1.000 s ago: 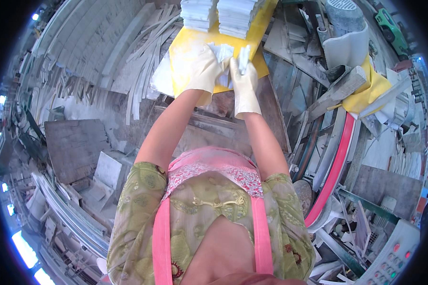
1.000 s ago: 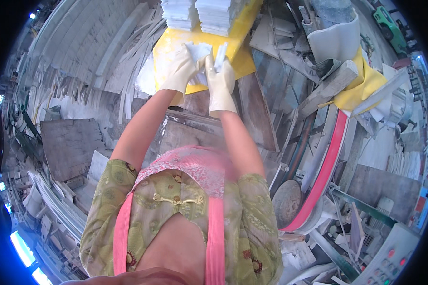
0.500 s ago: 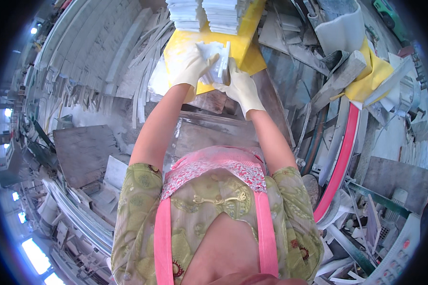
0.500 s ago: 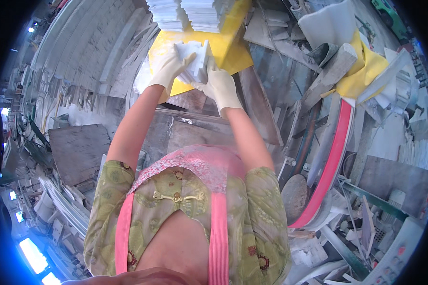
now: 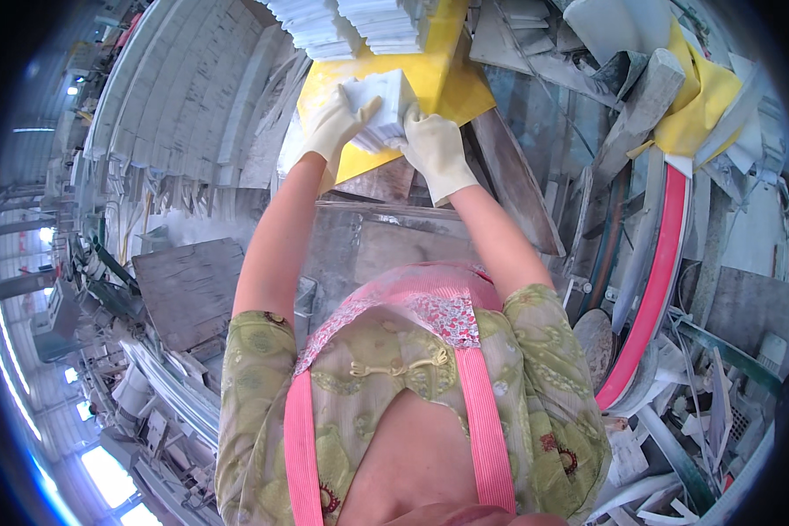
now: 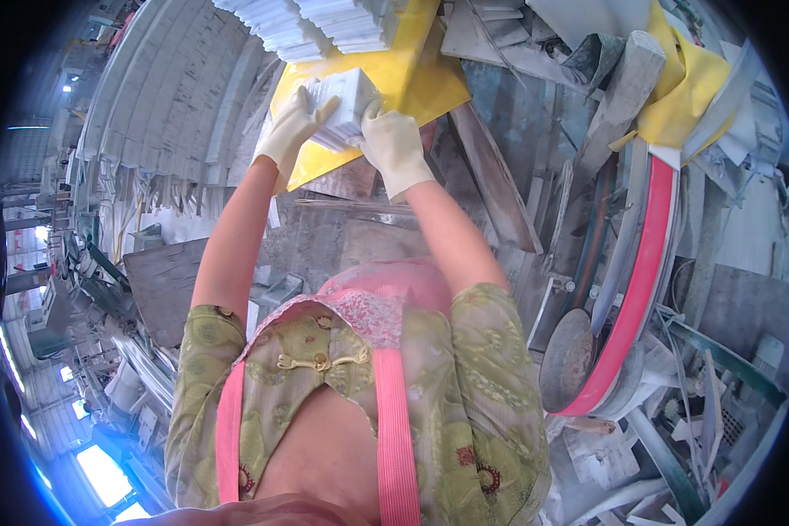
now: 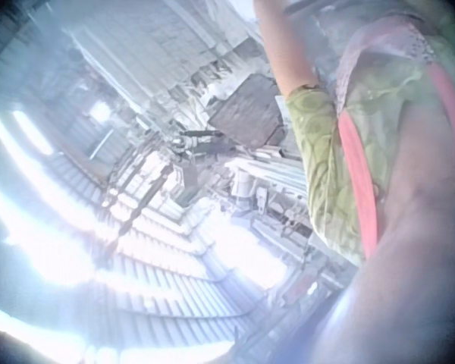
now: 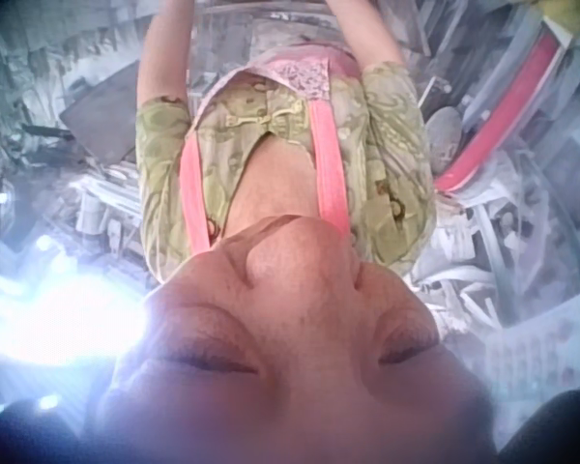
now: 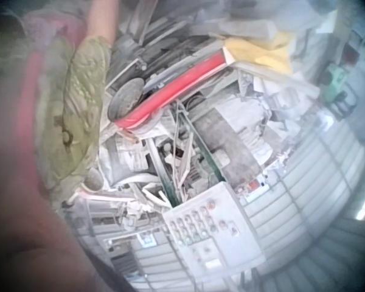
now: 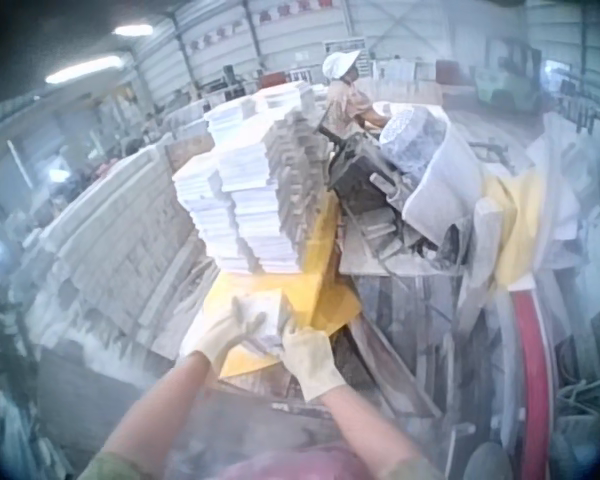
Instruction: The person repeatedly picks small white rectangular tiles from a nearby pile, places them onto a yellow board, and then transfers them to a growing stack on a conveyor. The person also briefly inspects a tile by turning it over before stacking. The process continues with the stack growing throughout the clip.
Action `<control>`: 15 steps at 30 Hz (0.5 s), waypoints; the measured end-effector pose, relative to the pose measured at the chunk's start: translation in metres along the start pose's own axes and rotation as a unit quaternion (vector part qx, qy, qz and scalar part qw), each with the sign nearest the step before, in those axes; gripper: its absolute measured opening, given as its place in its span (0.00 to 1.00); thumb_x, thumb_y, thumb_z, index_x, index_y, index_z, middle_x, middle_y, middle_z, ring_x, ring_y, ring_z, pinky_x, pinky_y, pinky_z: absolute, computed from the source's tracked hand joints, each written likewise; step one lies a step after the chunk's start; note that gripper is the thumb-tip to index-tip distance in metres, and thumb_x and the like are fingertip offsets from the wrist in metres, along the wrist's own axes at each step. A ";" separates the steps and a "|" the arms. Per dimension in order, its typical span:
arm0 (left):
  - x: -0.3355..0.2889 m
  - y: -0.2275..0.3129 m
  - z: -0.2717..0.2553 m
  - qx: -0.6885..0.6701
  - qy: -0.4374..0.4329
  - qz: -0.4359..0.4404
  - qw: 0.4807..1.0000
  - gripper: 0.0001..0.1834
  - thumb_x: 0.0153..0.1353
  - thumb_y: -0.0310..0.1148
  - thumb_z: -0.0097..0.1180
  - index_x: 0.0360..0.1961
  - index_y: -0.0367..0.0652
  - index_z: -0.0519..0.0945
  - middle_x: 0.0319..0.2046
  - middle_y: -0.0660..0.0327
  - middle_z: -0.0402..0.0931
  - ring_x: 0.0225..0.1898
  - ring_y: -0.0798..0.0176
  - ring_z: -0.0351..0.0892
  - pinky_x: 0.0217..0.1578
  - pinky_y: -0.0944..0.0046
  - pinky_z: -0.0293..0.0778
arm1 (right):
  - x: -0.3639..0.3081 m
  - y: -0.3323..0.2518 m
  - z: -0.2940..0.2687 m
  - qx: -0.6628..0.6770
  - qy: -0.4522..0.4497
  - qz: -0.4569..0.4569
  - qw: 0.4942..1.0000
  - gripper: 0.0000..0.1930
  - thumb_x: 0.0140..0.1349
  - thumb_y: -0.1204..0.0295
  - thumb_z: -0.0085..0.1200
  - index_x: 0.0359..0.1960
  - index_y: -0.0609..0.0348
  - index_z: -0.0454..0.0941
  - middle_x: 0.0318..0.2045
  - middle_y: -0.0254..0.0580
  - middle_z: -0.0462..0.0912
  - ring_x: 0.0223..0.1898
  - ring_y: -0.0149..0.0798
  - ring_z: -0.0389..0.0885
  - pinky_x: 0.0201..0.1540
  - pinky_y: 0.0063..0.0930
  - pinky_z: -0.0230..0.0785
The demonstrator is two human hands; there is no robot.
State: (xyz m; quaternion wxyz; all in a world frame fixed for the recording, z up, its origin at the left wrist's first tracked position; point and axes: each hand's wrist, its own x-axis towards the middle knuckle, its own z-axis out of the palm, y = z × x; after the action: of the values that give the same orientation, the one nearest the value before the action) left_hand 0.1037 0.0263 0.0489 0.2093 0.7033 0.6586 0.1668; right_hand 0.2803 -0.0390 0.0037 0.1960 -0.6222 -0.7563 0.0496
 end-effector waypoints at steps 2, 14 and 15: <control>0.004 0.015 -0.022 0.010 -0.096 0.028 0.995 0.47 0.62 0.68 0.55 0.67 0.37 0.71 0.60 0.43 0.75 0.62 0.48 0.75 0.60 0.54 0.68 | -0.003 0.002 0.001 0.031 -0.001 0.008 0.999 0.46 0.54 0.46 0.67 0.60 0.79 0.71 0.30 0.47 0.86 0.31 0.47 0.87 0.36 0.39 0.80; 0.021 0.040 0.021 0.129 -0.040 -0.156 0.979 0.55 0.39 0.58 0.78 0.68 0.47 0.71 0.60 0.49 0.75 0.61 0.54 0.76 0.57 0.55 0.76 | -0.050 -0.010 0.008 0.101 0.020 -0.015 0.995 0.44 0.58 0.59 0.60 0.69 0.80 0.56 0.58 0.63 0.78 0.51 0.48 0.84 0.48 0.39 0.79; 0.023 0.041 0.025 0.157 -0.033 -0.182 0.970 0.59 0.35 0.61 0.79 0.68 0.45 0.70 0.62 0.52 0.73 0.61 0.56 0.76 0.56 0.55 0.76 | -0.051 -0.010 0.008 0.102 -0.004 -0.015 0.995 0.42 0.58 0.60 0.59 0.67 0.81 0.59 0.60 0.63 0.77 0.54 0.46 0.82 0.50 0.37 0.78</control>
State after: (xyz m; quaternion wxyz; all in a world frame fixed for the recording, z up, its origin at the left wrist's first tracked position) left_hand 0.1533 0.0452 0.0480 0.1444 0.6008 0.7863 -0.0028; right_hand 0.2759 -0.0887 -0.0124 0.2565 -0.5871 -0.7574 0.1261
